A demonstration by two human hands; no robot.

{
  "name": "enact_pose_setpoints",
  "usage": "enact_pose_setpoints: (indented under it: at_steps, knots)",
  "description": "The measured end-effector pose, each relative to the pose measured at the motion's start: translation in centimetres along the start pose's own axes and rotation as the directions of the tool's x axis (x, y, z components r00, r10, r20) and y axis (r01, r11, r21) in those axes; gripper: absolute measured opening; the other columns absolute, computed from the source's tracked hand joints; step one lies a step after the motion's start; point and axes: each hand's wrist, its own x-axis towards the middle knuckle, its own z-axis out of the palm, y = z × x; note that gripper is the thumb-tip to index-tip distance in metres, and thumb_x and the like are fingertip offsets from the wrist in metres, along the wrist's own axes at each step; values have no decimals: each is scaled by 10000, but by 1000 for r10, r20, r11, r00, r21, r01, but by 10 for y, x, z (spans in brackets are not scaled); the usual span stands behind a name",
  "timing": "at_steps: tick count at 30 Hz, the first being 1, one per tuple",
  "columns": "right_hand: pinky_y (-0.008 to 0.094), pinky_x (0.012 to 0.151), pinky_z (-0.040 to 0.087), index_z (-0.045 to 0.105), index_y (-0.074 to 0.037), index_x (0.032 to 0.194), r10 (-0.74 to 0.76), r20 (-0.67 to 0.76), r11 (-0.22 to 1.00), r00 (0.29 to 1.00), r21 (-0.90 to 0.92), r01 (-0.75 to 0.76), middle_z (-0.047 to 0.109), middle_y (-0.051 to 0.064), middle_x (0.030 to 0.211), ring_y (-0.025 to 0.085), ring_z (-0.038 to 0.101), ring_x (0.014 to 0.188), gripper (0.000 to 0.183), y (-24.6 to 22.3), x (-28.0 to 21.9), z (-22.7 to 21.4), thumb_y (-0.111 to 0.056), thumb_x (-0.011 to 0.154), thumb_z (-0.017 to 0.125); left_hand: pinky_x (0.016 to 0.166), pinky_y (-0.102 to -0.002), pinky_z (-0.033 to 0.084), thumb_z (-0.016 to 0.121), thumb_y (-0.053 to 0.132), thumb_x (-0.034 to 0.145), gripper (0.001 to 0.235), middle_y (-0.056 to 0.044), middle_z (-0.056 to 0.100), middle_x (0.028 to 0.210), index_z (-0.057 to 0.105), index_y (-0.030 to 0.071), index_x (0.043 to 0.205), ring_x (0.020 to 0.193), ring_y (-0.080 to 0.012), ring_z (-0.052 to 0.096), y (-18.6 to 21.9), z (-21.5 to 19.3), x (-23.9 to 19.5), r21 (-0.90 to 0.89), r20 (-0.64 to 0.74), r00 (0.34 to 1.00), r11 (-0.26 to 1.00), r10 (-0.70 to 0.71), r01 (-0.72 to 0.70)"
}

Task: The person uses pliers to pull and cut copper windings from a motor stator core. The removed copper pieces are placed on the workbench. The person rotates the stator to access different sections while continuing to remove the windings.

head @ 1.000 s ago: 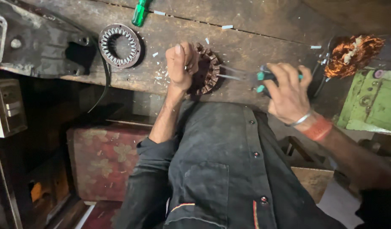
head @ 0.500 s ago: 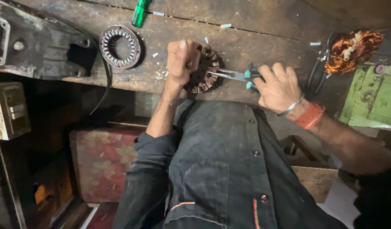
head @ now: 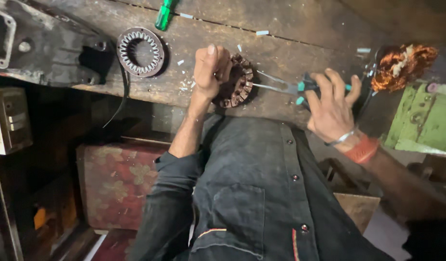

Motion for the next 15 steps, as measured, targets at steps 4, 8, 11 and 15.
enact_pose_setpoints:
  at_steps: [4,8,11,15]
  knots:
    - [679,1151,208,712,-53,1145,-64,-9,998,998,5,64,538,141,1432,351,439,1423,353,0,9,2,-149,808,674,435,-269,234,487,471,1081,602,13,282,587,310,95,646,479,-92,266,-4,-2,2,-52,15,1000,998,-18,19]
    - [577,1037,342,729,-80,1143,-100,38,994,994,-36,101,573,117,1336,328,507,1230,401,-6,18,-4,-180,758,681,449,-291,256,482,471,1087,607,6,298,584,345,81,644,487,-104,288,-4,0,-3,7,66,998,1000,0,0]
    - [488,862,396,742,-127,1060,-99,133,993,986,-44,105,598,82,1172,306,536,1051,355,-1,27,-6,-201,717,690,463,-301,221,541,442,1088,605,-10,298,592,341,66,658,496,-110,261,-2,3,2,-50,152,988,998,-17,25]
    - [442,754,392,736,-145,974,-86,194,996,977,26,83,592,59,1028,290,529,944,258,-1,21,5,-202,724,702,426,-272,227,444,495,1077,616,2,332,543,366,81,627,447,-98,308,6,5,2,6,39,999,1000,5,-6]
